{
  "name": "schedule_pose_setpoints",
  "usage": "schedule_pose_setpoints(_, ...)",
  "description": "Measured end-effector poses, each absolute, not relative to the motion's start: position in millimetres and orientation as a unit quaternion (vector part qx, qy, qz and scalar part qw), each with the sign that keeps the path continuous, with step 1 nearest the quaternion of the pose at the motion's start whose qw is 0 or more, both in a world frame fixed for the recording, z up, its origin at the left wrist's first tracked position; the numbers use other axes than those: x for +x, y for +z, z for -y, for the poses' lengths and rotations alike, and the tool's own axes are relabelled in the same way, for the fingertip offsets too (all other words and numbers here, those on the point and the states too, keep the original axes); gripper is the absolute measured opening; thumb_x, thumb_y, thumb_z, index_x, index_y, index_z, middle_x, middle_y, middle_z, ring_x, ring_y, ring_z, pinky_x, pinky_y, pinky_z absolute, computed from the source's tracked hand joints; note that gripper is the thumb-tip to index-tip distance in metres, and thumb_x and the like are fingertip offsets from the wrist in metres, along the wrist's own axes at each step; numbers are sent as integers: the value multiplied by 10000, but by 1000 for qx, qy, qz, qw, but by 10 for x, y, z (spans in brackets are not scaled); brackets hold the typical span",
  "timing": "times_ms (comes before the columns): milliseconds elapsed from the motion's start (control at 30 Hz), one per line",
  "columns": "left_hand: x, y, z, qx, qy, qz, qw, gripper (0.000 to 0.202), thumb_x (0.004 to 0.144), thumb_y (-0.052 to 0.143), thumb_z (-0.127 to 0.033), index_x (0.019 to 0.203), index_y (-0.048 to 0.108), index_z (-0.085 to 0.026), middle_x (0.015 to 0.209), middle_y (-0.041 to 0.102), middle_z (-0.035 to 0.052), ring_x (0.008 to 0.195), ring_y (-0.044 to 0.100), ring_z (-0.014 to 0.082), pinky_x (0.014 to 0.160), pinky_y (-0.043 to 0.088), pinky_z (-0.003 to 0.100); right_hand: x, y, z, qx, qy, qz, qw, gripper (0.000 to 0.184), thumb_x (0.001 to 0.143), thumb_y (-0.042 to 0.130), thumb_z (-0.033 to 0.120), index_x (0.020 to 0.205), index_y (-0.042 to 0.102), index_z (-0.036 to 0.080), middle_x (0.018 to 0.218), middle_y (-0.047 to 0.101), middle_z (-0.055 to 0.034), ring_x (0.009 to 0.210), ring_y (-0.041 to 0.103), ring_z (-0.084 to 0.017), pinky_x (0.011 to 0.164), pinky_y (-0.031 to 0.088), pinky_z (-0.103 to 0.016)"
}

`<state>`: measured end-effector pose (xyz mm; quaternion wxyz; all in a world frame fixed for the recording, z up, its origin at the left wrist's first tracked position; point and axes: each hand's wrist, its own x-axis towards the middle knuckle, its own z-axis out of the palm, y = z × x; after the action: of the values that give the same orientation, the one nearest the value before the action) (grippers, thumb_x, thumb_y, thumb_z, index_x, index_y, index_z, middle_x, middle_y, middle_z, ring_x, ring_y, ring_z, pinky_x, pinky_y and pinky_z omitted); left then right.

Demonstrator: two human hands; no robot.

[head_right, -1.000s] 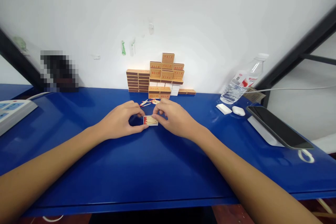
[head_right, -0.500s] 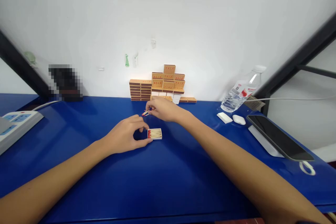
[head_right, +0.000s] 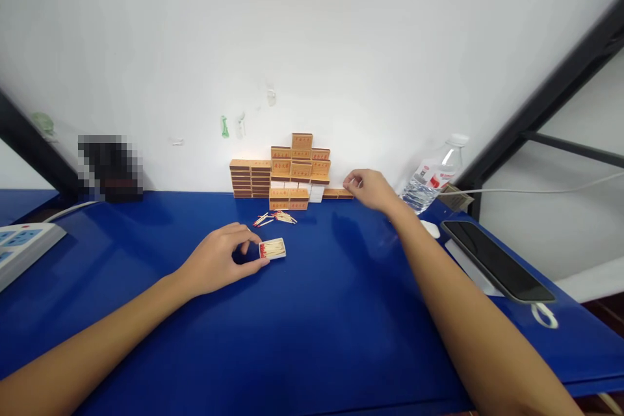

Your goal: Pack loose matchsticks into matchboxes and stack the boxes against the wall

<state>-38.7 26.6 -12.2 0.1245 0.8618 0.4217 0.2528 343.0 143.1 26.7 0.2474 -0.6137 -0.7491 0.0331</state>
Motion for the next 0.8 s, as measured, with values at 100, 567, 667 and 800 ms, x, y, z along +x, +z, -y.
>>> schedule_pose_setpoints(100,-397,-119,-275,862,250,-424,124,263,889,728,-478,948,735,-222,734,575,-8,743,567,185,682,435,326,3374,107,-1472,-610,14,751,252,119,865,648,234,911,743,179,896,711,-108,774,612,-227,742,459,-368)
schedule_pose_setpoints(567,-425,-142,-301,866,261,-414,102,233,889,742,-456,942,735,-230,694,562,-20,706,551,174,665,428,316,2650,146,-1024,-552,120,814,138,163,866,685,322,763,702,197,707,696,-14,636,578,-141,626,383,-268)
schedule_pose_setpoints(667,-440,-122,-304,864,304,-394,80,241,898,741,-446,980,734,-220,689,554,-22,699,549,167,670,440,310,2922,154,-1089,-615,99,770,138,186,874,665,311,732,686,193,693,696,-29,623,582,-154,605,374,-280)
schedule_pose_setpoints(800,-489,-72,-331,847,337,-409,52,264,908,725,-464,1008,740,-220,699,563,-18,687,554,164,659,437,306,3237,127,-1160,-674,61,716,174,168,870,647,304,755,678,186,709,697,-54,616,566,-165,576,348,-289)
